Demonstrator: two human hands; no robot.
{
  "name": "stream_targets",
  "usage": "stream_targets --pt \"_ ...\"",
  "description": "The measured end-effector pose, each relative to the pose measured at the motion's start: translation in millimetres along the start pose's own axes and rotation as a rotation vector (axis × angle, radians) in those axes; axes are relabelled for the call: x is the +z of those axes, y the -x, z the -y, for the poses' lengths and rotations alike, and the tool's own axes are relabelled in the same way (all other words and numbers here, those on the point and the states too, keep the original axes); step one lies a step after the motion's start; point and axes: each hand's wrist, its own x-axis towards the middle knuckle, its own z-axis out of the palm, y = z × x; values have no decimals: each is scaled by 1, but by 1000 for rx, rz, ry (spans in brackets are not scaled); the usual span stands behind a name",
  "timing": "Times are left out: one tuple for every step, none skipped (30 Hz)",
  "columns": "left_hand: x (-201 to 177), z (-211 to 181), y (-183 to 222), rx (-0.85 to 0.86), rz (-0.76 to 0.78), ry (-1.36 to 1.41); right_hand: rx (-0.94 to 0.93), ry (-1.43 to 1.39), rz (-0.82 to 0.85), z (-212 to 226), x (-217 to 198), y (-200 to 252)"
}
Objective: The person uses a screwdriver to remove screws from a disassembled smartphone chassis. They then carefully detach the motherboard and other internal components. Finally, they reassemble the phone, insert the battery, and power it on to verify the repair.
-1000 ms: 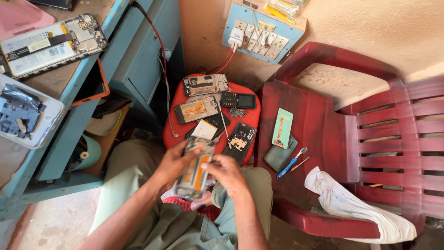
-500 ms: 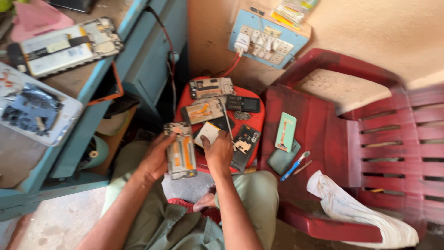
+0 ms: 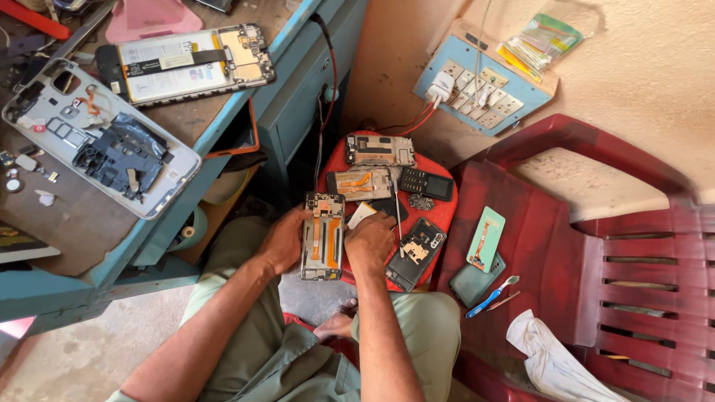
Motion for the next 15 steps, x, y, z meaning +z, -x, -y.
stream_targets --pt "0 -1 1 8 24 -39 -13 4 -5 0 1 0" --pt "1 -1 1 33 27 -70 -25 7 -13 0 1 0" --pt "2 0 2 58 30 -100 -37 10 -20 1 0 0" --pt "2 1 2 83 33 -132 -24 -17 22 1 -3 -1" --pt "1 1 2 82 46 -124 -10 -44 64 -1 -9 -2" --pt "1 0 2 82 61 -116 4 -70 105 -4 -14 -5" --pt "2 0 2 82 75 -107 22 -104 142 -6 -18 -7" --pt "3 -1 2 86 78 -120 43 -137 179 -12 -20 -10" --pt "3 -3 3 90 81 -133 64 -170 217 -19 -21 -15" --pt "4 -5 4 93 82 -146 52 -281 211 -28 -18 -19" --pt "6 -6 4 78 90 -134 38 -392 203 -39 -14 -23" --pt "9 -8 5 64 95 -124 23 -504 197 -50 -7 -27" --pt "11 -9 7 50 100 -114 5 -574 142 -64 -1 -29" --pt "14 -11 8 43 95 -106 -18 -646 86 -76 5 -31" --pt "16 -11 9 35 89 -98 -41 -717 29 -85 11 -34"
